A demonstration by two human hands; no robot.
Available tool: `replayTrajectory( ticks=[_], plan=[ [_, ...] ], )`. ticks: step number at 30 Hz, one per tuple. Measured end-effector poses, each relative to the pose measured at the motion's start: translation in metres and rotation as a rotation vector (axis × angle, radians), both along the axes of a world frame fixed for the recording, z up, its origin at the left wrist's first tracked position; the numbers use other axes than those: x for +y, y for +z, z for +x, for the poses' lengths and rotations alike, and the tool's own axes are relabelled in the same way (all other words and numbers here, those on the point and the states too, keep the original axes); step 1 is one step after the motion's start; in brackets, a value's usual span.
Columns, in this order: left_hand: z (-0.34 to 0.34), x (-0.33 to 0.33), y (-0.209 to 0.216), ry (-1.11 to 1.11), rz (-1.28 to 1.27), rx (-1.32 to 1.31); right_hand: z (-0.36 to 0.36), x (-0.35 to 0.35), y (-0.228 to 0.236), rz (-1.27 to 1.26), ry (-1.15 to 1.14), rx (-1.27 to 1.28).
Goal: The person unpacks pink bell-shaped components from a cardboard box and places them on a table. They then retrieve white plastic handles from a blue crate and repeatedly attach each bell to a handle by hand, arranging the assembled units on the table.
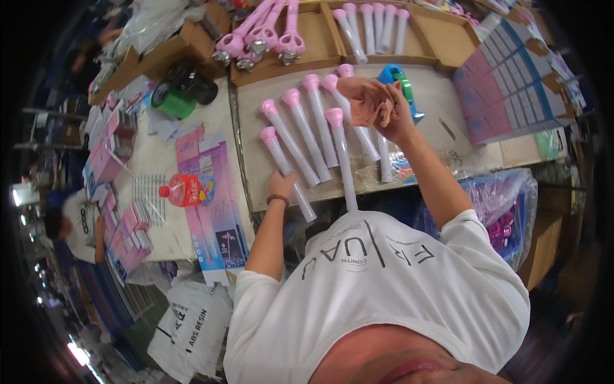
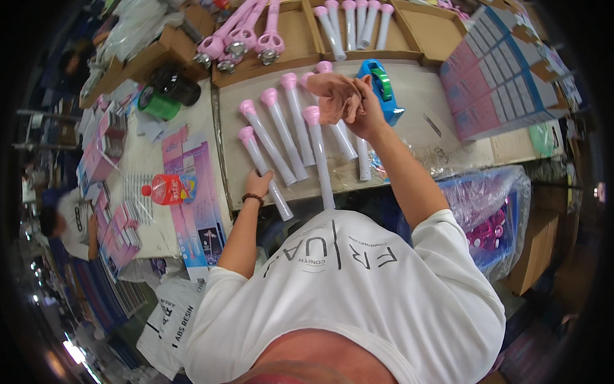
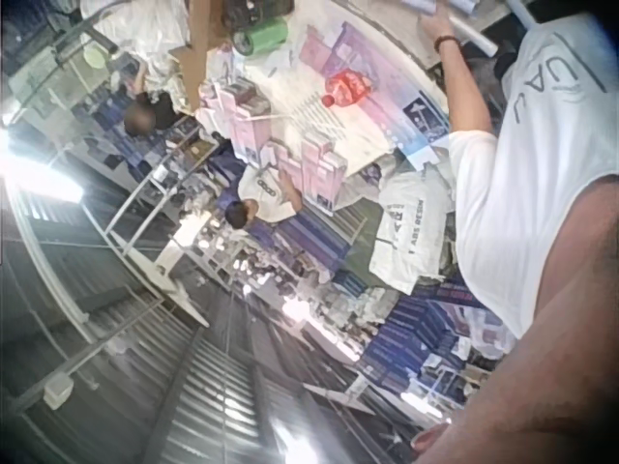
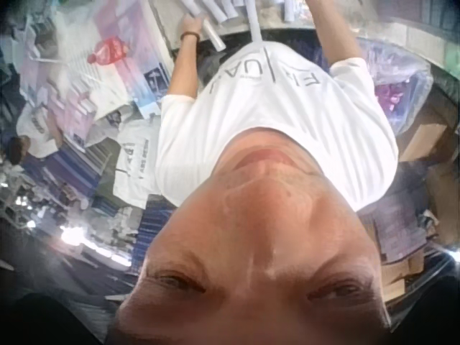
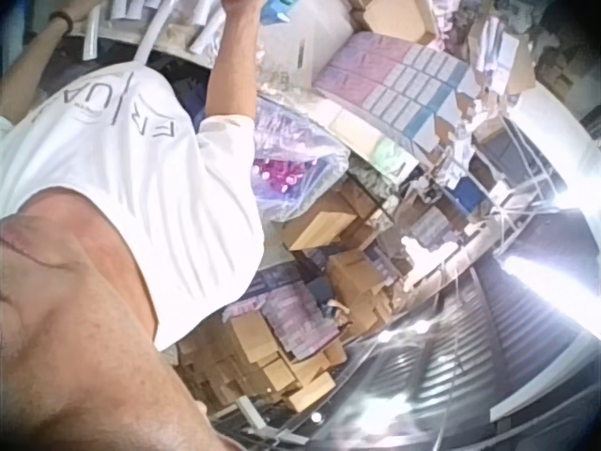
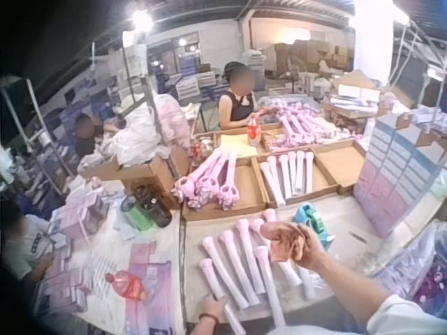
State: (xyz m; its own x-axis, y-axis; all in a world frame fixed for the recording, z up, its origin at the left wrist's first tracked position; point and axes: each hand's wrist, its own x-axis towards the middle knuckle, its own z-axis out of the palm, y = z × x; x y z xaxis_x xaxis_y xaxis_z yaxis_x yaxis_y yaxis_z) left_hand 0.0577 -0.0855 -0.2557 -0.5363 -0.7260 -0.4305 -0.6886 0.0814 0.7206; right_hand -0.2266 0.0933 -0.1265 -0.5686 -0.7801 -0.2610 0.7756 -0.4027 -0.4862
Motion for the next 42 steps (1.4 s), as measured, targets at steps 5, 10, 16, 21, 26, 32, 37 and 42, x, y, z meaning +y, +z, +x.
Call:
replayTrajectory(
  ticks=[5,10,16,21,26,32,37,42],
  plan=[
    [0.008,0.006,0.056,0.115,0.359,0.391,0.02,0.027,0.018,0.275,-0.09,0.119],
    [-0.009,0.05,0.142,-0.583,0.511,0.149,0.067,0.061,0.052,0.366,0.383,0.775],
    [-0.027,0.071,0.196,-0.998,0.829,-0.117,0.088,0.088,0.093,-0.073,0.119,1.737],
    [-0.049,0.073,0.197,-1.198,-0.23,0.21,0.097,0.117,0.107,0.373,0.175,1.364],
    [-0.071,0.056,0.209,-1.259,-0.5,0.134,0.102,0.115,0.105,0.203,0.001,0.546],
    [-0.066,0.106,0.209,-1.286,0.36,0.176,0.081,0.116,0.128,0.032,0.39,0.645],
    [-0.077,0.122,0.196,-1.052,0.661,0.183,0.082,0.076,0.112,-0.311,0.316,0.235],
    [-0.092,0.1,0.193,-0.797,0.644,0.226,0.082,0.055,0.084,-0.196,0.006,-0.057]
  ],
)
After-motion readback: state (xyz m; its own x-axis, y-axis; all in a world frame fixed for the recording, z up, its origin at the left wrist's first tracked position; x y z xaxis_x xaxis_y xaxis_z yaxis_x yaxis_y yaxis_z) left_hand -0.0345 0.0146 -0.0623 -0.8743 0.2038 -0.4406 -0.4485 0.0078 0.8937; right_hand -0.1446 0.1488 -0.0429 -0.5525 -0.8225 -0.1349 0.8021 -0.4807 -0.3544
